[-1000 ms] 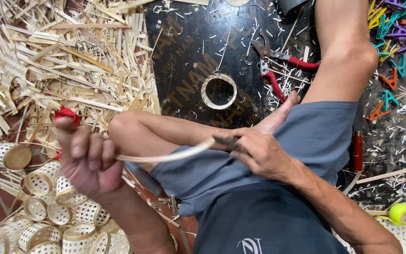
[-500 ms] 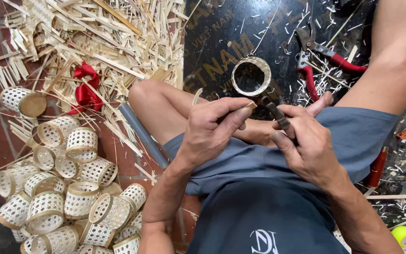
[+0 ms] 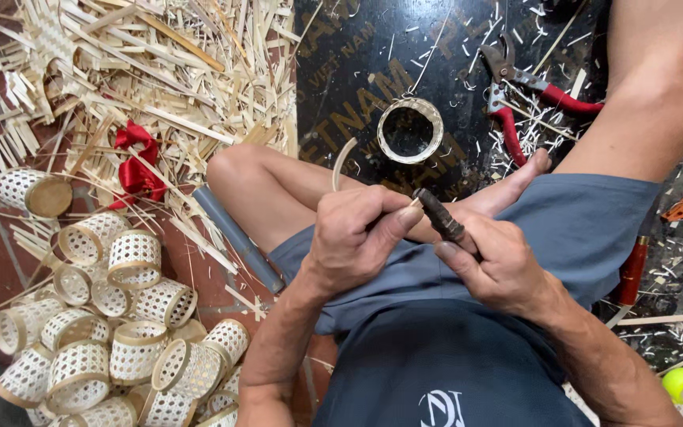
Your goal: The person assembles small woven bamboo baskets on the workshop floor. They apply glue from a squeeze bottle to a woven cylinder, cut a strip of woven bamboo matting with scissors, wrap the strip around a bamboo ring, press it into place, shape the cylinder over a gray PVC pipe form, and trim excess material with pliers and a small blade.
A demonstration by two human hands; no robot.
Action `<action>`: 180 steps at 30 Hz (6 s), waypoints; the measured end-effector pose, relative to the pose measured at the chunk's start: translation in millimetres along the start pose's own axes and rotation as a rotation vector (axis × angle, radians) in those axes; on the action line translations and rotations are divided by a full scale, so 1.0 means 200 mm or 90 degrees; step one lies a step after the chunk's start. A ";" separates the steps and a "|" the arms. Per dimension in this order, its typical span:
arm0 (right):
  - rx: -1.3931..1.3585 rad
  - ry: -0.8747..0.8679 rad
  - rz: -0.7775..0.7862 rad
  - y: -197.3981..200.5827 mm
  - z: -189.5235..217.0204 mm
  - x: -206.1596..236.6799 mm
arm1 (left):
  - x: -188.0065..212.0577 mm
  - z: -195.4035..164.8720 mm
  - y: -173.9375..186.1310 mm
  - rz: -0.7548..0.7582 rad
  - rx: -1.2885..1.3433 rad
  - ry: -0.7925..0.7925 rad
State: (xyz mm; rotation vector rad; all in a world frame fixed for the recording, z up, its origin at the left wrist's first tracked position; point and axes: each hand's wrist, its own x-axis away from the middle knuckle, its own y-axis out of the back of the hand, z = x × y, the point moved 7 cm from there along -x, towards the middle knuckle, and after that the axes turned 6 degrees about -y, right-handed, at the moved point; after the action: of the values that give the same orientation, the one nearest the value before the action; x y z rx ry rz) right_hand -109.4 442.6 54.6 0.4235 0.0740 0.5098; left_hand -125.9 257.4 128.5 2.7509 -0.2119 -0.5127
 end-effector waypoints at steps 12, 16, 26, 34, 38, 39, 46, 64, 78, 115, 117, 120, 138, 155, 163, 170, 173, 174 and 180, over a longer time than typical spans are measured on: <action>-0.249 -0.044 0.111 -0.04 0.03 0.00 | 0.03 0.03 0.02 0.052 0.053 -0.021; -0.264 -0.053 0.132 -0.05 0.04 -0.01 | 0.02 0.03 0.00 0.051 0.075 -0.036; 0.094 0.148 -0.088 0.09 0.22 -0.06 | 0.01 0.00 0.02 0.019 -0.104 0.043; -0.002 0.016 -0.011 0.06 0.10 -0.05 | -0.02 -0.02 -0.02 0.014 -0.101 0.106; -0.188 -0.053 0.088 0.04 0.02 -0.03 | 0.00 0.02 -0.02 -0.025 -0.013 0.135; -0.221 -0.094 0.117 0.02 -0.01 -0.03 | 0.01 0.02 -0.02 -0.030 -0.004 0.131; 0.114 0.061 -0.064 0.06 0.09 -0.09 | -0.01 0.04 0.01 -0.036 -0.015 0.103; -0.104 0.005 0.050 -0.08 -0.09 -0.01 | 0.05 0.09 0.00 0.022 -0.003 0.018; -0.242 -0.059 0.237 -0.23 -0.10 -0.13 | 0.14 0.22 0.09 -0.012 0.067 0.022; 0.335 -0.493 -0.488 0.71 -1.17 0.91 | -0.18 -0.02 -0.20 0.211 0.217 -0.049; 0.356 -0.298 -0.536 0.75 -1.01 0.81 | -0.21 -0.03 -0.22 0.238 0.173 -0.075; 0.052 -0.221 -0.570 0.79 -0.77 0.72 | -0.24 -0.01 -0.22 0.269 0.113 -0.117; -0.546 -0.010 0.190 0.14 0.01 0.29 | -0.15 0.01 -0.12 0.323 0.309 -0.134; -0.587 0.013 0.245 0.12 0.04 0.31 | -0.10 -0.04 -0.18 0.346 0.366 -0.126; -0.681 -0.016 0.249 0.10 0.01 0.43 | -0.12 -0.10 -0.24 0.389 0.406 -0.130; -0.663 -0.022 0.139 0.11 -0.04 0.46 | -0.15 -0.18 -0.25 0.290 0.351 -0.228; -0.576 -0.025 0.118 0.15 0.00 0.46 | -0.13 -0.22 -0.23 0.236 0.194 -0.299; -0.617 -0.006 0.132 0.17 0.05 0.47 | -0.10 -0.25 -0.21 0.196 0.101 -0.362; -0.636 -0.030 0.158 0.03 0.06 0.46 | 0.03 -0.31 -0.23 -0.006 -0.102 -0.433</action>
State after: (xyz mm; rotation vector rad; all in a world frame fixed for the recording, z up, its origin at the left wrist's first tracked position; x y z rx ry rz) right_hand -30.2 486.6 70.7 -0.5409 -0.2782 0.7103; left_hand -93.3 316.2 164.4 2.3263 -0.2983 -1.3871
